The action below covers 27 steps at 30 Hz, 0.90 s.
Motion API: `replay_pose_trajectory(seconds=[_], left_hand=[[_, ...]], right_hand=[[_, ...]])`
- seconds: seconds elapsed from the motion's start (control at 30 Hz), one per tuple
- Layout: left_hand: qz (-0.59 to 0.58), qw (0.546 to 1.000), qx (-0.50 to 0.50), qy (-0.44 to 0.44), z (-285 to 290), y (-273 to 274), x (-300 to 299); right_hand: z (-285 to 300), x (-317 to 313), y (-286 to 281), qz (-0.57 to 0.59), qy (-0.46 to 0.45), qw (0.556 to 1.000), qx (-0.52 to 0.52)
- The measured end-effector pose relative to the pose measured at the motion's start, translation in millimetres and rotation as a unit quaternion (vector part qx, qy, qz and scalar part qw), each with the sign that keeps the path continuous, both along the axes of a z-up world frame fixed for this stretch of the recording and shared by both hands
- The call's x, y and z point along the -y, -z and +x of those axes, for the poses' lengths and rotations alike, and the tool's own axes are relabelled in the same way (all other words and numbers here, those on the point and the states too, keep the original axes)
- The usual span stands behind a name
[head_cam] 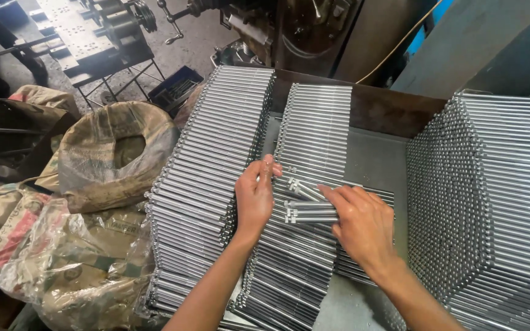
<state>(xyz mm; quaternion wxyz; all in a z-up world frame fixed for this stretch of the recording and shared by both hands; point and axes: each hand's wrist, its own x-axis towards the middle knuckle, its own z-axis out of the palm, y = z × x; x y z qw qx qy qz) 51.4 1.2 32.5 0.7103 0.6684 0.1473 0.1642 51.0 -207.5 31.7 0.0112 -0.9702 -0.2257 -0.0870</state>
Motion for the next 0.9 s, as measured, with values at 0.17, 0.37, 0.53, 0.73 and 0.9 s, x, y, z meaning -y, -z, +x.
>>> replay_pose_trajectory(seconds=[0.17, 0.37, 0.53, 0.73, 0.9], left_hand=[[-0.036, 0.995, -0.04, 0.084, 4, 24, 6], [-0.011, 1.0, 0.009, 0.007, 5, 37, 13], [0.028, 0.998, -0.017, 0.062, 1, 42, 13], [-0.002, 0.999, -0.031, 0.015, -4, 26, 14], [-0.015, 0.997, 0.03, -0.075, 2, 14, 4]], right_hand=[[-19, -19, -22, 0.143, 0.095, 0.965, -0.199], [-33, -24, -8, 0.11, 0.063, 0.986, -0.107], [-29, -30, -10, 0.144, 0.107, 0.964, -0.196], [-23, -26, -4, 0.124, 0.061, 0.98, -0.147], [-1, -20, -23, 0.029, 0.005, 0.998, -0.048]])
